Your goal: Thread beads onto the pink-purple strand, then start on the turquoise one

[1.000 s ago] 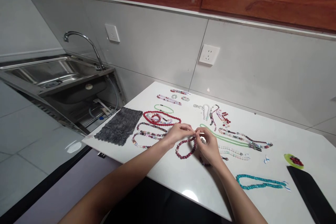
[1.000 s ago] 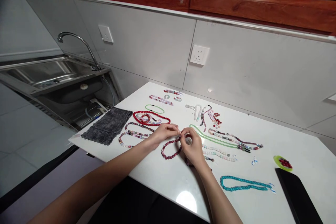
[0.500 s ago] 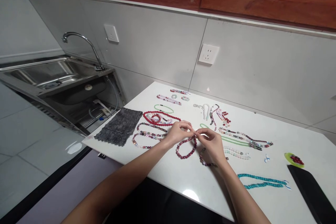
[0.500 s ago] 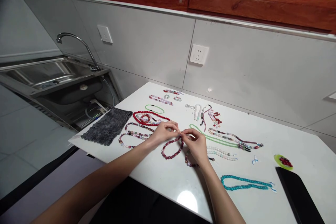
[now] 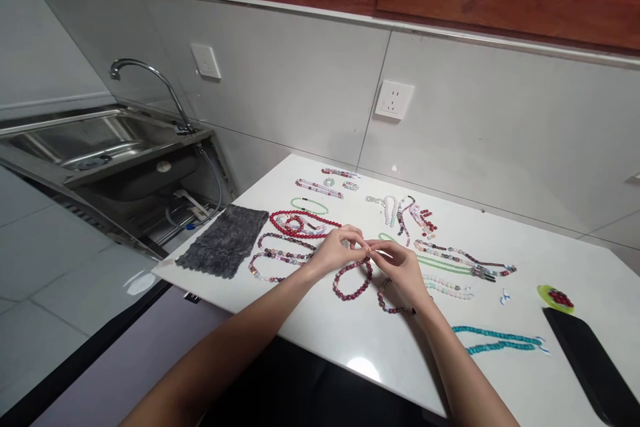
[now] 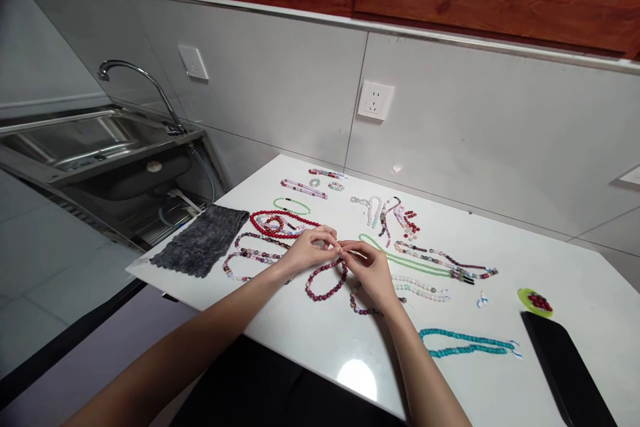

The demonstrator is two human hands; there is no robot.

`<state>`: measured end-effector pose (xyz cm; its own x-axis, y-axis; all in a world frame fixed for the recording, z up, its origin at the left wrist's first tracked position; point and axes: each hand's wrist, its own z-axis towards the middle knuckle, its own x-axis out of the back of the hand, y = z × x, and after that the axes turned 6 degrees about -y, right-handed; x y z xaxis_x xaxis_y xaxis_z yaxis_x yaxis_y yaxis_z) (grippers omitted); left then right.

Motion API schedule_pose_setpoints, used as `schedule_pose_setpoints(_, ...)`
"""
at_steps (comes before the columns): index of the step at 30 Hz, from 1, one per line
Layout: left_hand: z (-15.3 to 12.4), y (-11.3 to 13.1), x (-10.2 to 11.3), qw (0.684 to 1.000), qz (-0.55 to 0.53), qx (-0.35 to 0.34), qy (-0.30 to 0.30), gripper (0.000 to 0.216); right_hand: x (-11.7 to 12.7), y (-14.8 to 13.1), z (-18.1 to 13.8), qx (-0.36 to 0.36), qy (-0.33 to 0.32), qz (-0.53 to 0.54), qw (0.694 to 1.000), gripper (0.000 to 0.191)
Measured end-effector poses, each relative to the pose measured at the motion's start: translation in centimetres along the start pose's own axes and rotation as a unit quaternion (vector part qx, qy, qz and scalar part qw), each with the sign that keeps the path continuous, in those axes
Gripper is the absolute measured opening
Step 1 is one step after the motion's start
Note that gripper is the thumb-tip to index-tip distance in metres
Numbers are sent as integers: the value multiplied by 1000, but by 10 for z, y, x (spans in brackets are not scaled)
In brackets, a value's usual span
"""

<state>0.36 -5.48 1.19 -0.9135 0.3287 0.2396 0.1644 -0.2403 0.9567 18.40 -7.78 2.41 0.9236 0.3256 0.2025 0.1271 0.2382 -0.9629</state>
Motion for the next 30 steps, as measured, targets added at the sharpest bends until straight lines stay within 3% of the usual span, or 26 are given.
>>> schedule_pose_setpoints(17, -4, 11, 0, 997, 69, -26, 34, 16, -3, 6, 1, -48, -2, 45, 998, 28)
schedule_pose_setpoints(30, -7, 13, -10, 992, 115, -39, 44, 15, -16, 7, -1, -21, 100, -1, 995, 12)
